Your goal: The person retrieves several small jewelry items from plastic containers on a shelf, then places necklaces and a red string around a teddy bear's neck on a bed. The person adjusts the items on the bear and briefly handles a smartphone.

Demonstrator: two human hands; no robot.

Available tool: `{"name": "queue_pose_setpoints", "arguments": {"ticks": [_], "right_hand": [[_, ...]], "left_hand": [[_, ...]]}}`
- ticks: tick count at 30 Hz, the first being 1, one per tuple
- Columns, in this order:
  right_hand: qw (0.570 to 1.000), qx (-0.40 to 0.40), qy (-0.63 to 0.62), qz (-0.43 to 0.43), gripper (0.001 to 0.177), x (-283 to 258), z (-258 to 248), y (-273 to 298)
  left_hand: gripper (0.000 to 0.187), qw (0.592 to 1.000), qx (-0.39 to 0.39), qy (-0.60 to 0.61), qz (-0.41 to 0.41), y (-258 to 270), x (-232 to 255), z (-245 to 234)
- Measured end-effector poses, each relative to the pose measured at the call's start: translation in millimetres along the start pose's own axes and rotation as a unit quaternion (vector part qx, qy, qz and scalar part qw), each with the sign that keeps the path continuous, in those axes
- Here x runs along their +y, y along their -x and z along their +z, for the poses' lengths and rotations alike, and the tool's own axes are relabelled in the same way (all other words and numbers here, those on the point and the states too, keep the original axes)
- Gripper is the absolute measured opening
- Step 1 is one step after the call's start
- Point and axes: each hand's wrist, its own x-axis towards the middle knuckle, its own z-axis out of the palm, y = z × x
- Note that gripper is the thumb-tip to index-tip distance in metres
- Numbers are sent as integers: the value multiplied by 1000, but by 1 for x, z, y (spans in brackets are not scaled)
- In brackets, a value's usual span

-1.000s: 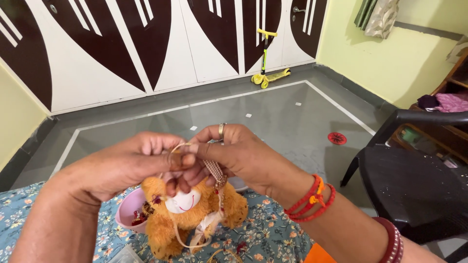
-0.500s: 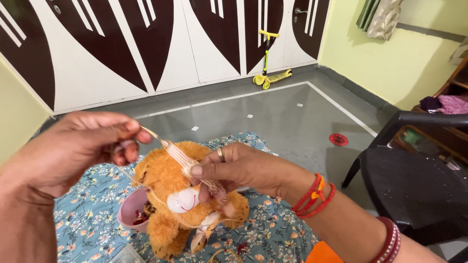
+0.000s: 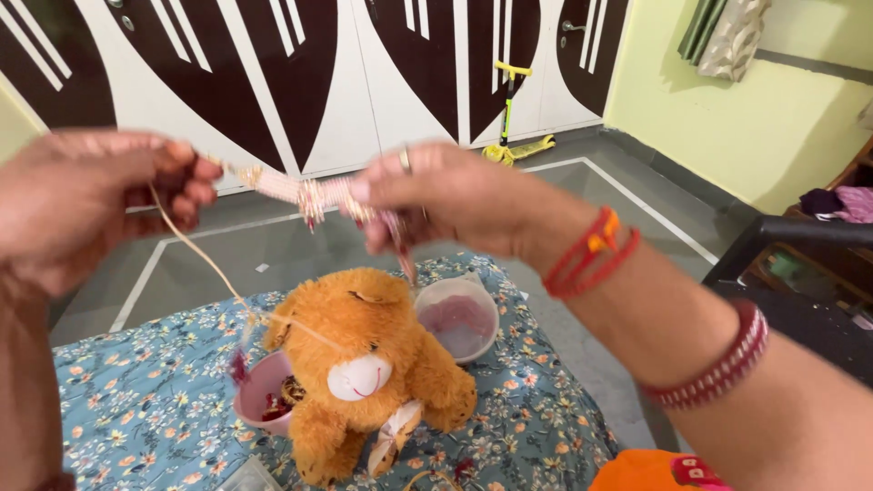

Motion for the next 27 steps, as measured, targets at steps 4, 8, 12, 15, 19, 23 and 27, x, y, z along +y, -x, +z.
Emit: {"name": "queue_pose_setpoints", "arguments": {"ticks": [4,8,12,15,19,23,27], "right_hand": [[986,87,110,-86,17,-24,-11,-47],[951,134,202,-193,16,-16,-14,-76],[958,98,220,-159,12,27,3,-69],[944,9,323,-67,19,62,26,-43],[935,-79,346,27,27,90,50,-16],[924,-103,368,11,24,107,59,-10],[893,-125,431,35,22,124,64,-8]], "left_hand": [[20,997,40,-9,62,-37,12,-8],[11,983,77,-21,164,-81,-25,-8],[13,974,130,-75,169,-91,-107,20],[7,983,119,-133,46,-69,-165,38],[16,992,76,98,-18,-46,-204,55],[19,981,71,175,-49,-31,-213,62],[15,977,63,189,-69,-27,-221,70]]}}
